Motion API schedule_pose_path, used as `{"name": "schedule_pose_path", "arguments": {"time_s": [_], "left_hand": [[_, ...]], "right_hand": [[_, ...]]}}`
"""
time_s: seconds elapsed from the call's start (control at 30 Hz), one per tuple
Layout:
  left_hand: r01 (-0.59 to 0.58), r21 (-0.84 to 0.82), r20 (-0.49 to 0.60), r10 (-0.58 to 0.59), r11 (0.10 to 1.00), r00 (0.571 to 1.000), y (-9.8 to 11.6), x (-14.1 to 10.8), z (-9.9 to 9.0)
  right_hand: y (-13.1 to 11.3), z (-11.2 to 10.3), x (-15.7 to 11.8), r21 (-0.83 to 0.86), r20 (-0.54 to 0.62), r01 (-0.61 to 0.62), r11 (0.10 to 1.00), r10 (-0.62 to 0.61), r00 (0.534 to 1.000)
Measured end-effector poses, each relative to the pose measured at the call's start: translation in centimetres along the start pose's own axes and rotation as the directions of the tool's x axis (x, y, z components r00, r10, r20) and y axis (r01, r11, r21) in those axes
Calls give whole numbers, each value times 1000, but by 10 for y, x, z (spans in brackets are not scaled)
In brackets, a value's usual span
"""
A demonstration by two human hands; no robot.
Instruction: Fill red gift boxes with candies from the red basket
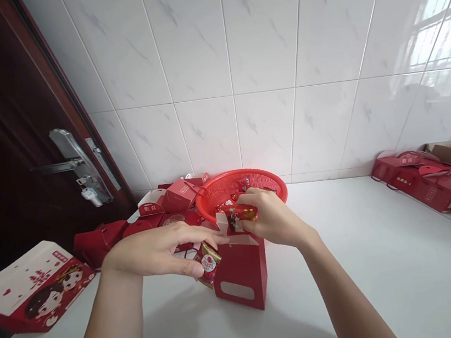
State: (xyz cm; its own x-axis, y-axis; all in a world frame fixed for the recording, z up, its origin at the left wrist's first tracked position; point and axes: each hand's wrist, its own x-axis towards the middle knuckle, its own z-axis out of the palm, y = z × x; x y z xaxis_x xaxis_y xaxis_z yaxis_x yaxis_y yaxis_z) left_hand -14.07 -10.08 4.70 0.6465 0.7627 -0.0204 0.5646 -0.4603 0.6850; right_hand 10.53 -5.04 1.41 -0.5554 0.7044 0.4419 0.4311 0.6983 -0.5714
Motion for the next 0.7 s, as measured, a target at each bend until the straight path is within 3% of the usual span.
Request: {"name": "schedule_pose_path", "arguments": {"time_s": [0.13, 0.23, 0.43, 0.7], "left_hand": [[-34, 51, 158, 25, 998, 987, -1, 3, -1], [-48, 47, 162, 40, 998, 986, -3, 5, -1], [-20, 70, 150, 9, 997, 989, -2, 5, -2], [47, 80, 130, -57, 996, 990, -4, 6, -3]], "right_hand": [[-5, 1, 0, -161, 61, 14, 987, -4, 998], [-6, 5, 1, -182, 89, 24, 983, -8, 996], [-4, 14, 5, -187, 11, -24, 982, 27, 1000], [-5, 22, 8, -340, 1, -49, 939, 53, 999]]}}
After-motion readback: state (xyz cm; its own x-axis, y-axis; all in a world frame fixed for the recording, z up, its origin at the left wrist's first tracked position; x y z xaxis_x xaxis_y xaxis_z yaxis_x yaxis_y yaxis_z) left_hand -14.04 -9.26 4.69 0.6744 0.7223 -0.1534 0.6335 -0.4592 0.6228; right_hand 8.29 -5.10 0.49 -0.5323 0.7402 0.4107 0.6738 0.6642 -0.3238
